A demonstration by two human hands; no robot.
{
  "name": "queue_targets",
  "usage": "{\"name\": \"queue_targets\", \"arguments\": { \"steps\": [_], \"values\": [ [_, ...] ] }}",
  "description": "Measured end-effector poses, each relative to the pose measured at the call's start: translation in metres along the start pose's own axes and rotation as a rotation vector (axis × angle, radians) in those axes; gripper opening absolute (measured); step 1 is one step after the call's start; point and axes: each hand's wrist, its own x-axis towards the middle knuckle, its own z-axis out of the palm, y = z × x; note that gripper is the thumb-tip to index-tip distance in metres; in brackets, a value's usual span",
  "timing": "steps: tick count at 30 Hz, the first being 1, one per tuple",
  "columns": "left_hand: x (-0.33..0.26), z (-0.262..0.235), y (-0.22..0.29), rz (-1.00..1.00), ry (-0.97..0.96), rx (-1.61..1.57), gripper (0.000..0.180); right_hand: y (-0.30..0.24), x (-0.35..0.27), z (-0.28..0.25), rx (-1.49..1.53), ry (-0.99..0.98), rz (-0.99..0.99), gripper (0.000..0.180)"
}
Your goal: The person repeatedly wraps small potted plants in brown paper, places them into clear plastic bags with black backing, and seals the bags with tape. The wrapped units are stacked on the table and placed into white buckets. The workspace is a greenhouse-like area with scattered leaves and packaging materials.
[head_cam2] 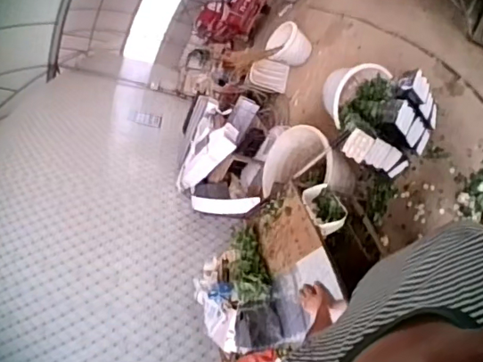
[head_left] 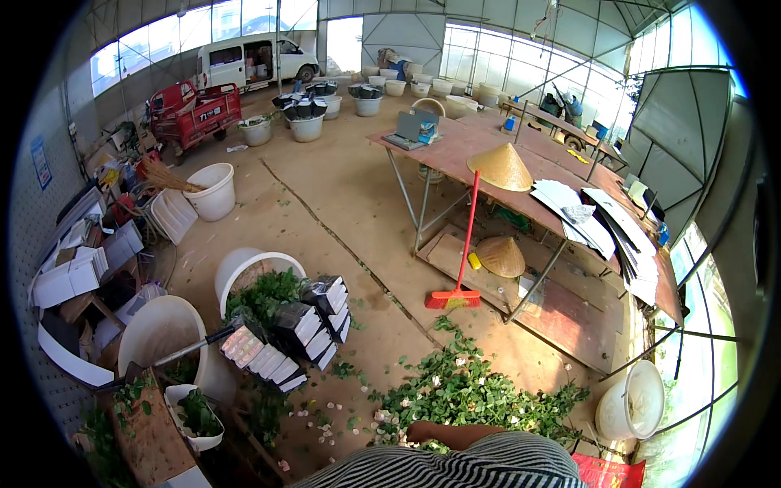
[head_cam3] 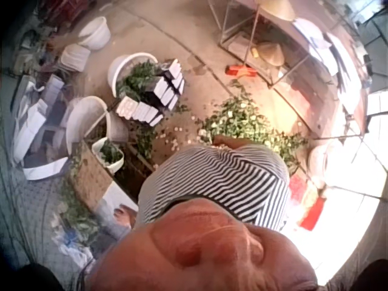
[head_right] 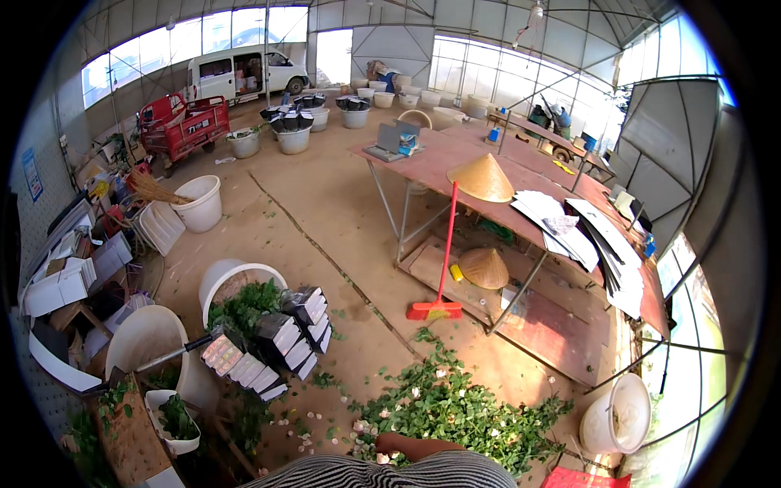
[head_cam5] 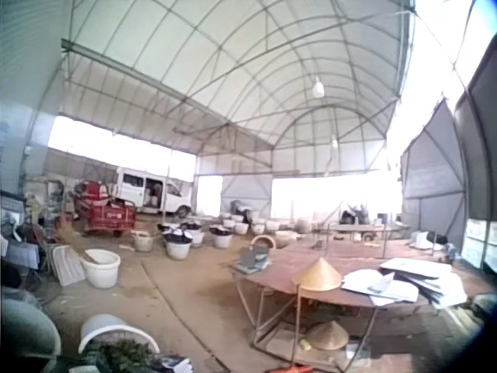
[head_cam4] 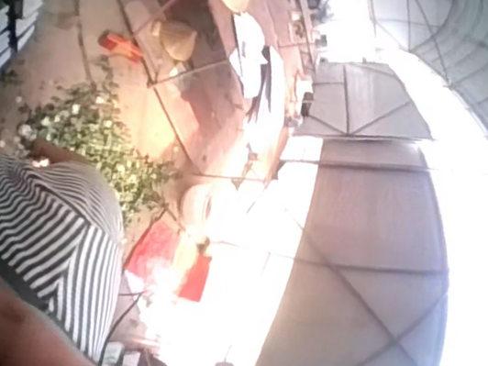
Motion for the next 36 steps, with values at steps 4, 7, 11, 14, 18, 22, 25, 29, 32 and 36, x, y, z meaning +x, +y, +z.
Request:
{"name": "queue_targets", "arguments": {
  "steps": [4,7,11,14,18,22,25,29,32,36],
  "values": [
    [0.004,-0.019,0.004,0.122,-0.061,0.148,0.023,0.005,0.002,-0.002,-0.035,-0.048,-0.031,0.031],
    [-0.003,-0.004,-0.002,0.045,-0.042,0.085,0.031,0.005,0.003,-0.003,0.011,-0.071,-0.020,0.032],
    [0.001,-0.015,0.002,-0.092,-0.240,0.064,0.036,0.002,0.006,-0.006,-0.016,-0.110,-0.040,0.031],
    [-0.007,0.003,-0.019,0.116,-0.225,0.114,0.036,-0.011,-0.004,-0.010,-0.001,-0.111,-0.005,0.030],
    [-0.009,0.017,-0.026,0.159,-0.143,0.115,0.035,-0.007,-0.004,-0.009,0.032,-0.099,0.007,0.033],
    [-0.005,0.010,-0.017,0.049,-0.167,0.096,0.035,-0.006,-0.004,-0.009,0.021,-0.092,0.035,0.038],
    [0.001,-0.010,-0.005,-0.035,-0.300,0.218,0.036,-0.008,0.000,-0.005,-0.064,-0.057,-0.002,0.037],
    [0.013,-0.035,0.021,-0.135,-0.298,0.111,0.036,-0.001,0.003,0.004,-0.074,-0.010,-0.043,0.033],
    [0.001,-0.002,-0.007,-0.083,-0.231,0.110,0.034,0.004,0.011,0.005,-0.013,-0.031,-0.109,0.031],
    [-0.002,0.005,-0.013,0.046,-0.156,0.136,0.031,-0.008,0.009,-0.001,-0.165,-0.140,-0.088,0.037]
  ]
}}
